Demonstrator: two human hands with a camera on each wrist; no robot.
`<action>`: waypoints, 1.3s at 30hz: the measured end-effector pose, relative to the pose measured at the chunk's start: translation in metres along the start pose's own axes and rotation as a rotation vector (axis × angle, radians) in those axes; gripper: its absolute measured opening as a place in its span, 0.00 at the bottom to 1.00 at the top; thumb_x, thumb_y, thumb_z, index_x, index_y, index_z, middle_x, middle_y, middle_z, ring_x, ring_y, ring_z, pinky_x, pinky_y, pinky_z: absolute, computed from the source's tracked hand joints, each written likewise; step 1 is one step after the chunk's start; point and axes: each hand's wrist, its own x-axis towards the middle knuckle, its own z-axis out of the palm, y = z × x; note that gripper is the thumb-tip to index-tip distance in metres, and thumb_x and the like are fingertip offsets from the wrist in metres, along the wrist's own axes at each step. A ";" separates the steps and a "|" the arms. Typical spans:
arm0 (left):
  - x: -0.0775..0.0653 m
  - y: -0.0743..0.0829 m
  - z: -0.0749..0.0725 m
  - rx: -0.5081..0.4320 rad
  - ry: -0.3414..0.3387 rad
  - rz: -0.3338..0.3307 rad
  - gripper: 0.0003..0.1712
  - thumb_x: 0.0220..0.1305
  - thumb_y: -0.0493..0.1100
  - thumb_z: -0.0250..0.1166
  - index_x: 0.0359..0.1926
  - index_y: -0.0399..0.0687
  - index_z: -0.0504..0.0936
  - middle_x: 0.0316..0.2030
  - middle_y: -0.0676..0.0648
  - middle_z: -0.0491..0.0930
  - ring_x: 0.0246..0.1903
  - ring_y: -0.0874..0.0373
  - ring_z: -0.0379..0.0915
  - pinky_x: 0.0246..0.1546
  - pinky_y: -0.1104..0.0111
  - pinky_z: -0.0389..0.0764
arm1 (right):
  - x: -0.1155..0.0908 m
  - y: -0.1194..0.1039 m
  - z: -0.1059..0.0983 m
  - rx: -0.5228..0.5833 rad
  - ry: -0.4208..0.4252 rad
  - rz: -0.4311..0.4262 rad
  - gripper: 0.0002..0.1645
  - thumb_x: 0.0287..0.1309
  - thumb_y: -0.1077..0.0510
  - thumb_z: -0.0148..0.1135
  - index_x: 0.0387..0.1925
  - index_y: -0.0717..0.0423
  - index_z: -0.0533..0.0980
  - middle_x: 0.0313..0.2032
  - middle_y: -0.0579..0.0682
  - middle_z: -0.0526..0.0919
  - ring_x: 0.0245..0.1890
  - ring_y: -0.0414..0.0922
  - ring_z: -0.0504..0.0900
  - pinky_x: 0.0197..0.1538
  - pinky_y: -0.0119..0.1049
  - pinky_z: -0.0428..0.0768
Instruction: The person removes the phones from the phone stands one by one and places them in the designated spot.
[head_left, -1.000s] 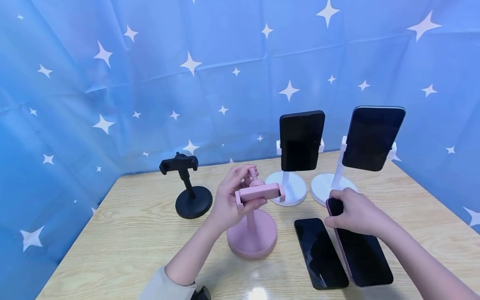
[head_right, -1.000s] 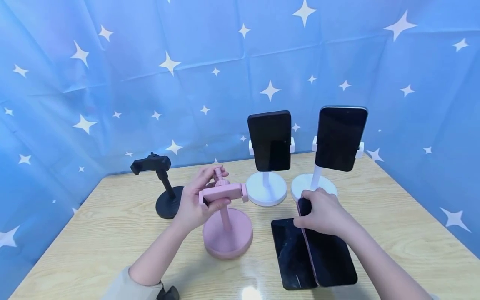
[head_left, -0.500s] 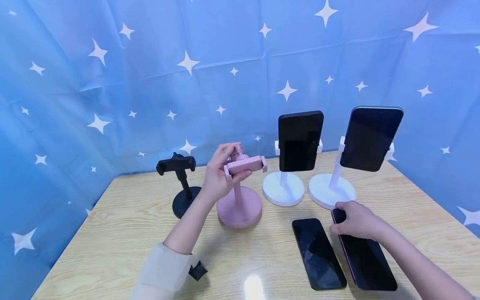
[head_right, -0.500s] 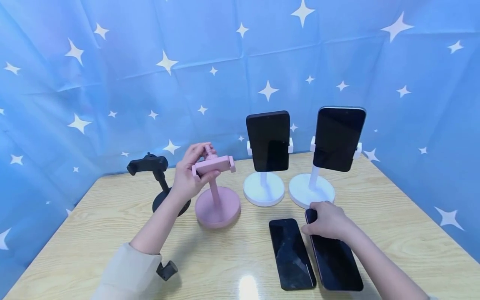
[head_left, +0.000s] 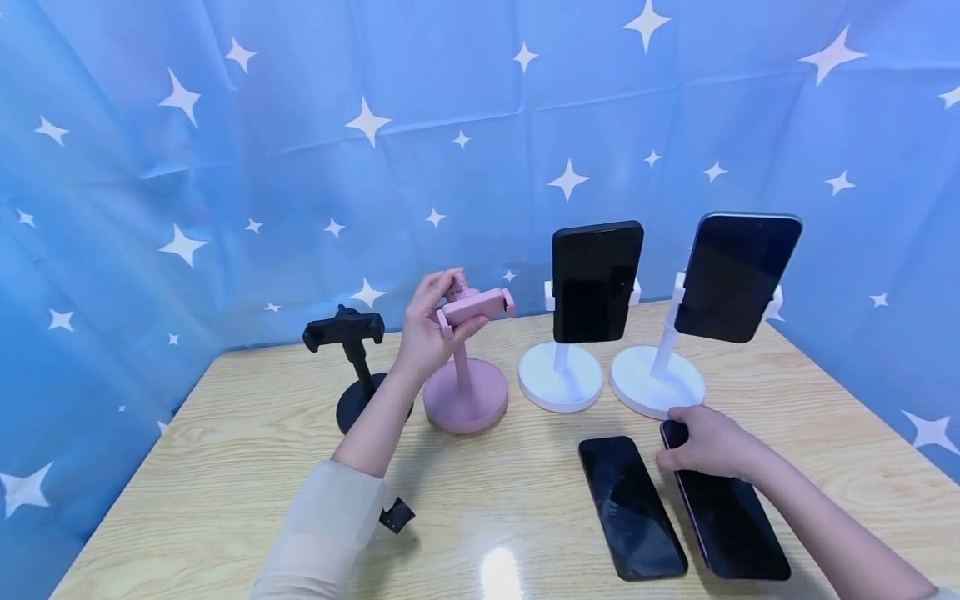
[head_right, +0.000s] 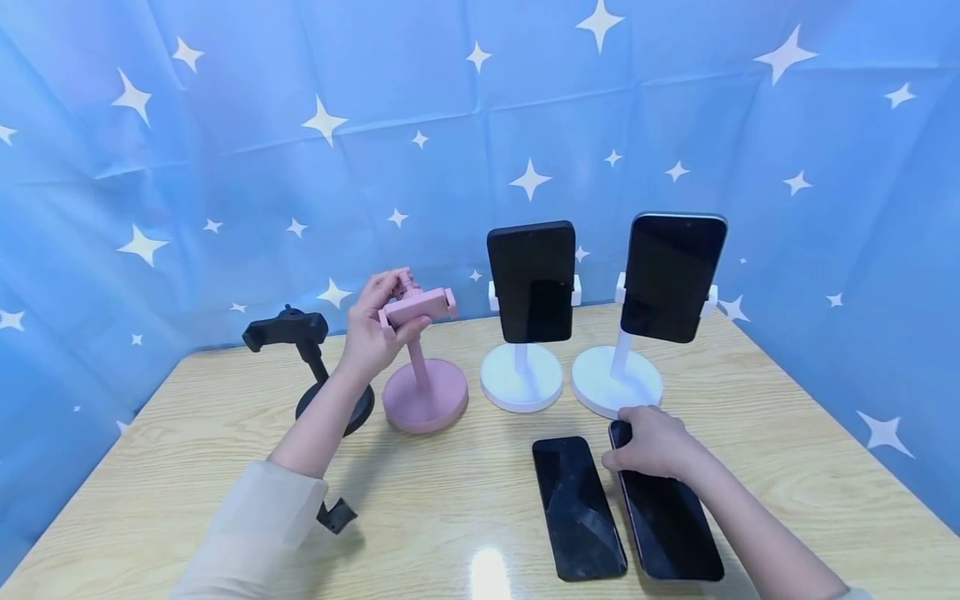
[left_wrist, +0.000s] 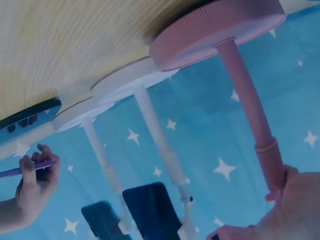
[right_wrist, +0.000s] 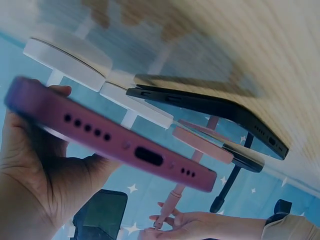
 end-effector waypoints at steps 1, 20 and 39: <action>0.000 -0.001 0.000 0.001 0.002 -0.013 0.36 0.41 0.29 0.73 0.55 0.32 0.72 0.48 0.35 0.70 0.46 0.54 0.68 0.48 0.62 0.74 | 0.000 0.000 0.000 -0.002 -0.001 0.002 0.35 0.36 0.52 0.66 0.46 0.72 0.71 0.33 0.57 0.75 0.32 0.52 0.70 0.34 0.42 0.71; -0.003 0.022 -0.012 -0.018 -0.113 -0.098 0.34 0.46 0.25 0.68 0.57 0.25 0.68 0.54 0.31 0.68 0.47 0.51 0.65 0.50 0.53 0.71 | 0.005 0.002 0.003 -0.014 0.010 -0.019 0.25 0.37 0.52 0.66 0.36 0.64 0.72 0.26 0.51 0.71 0.29 0.49 0.69 0.31 0.39 0.67; -0.004 0.024 -0.014 0.006 -0.148 -0.166 0.34 0.50 0.28 0.67 0.59 0.28 0.66 0.58 0.34 0.65 0.52 0.45 0.67 0.52 0.60 0.71 | 0.014 0.005 0.014 -0.075 0.074 -0.086 0.23 0.36 0.52 0.67 0.34 0.62 0.73 0.25 0.51 0.71 0.26 0.48 0.68 0.28 0.39 0.66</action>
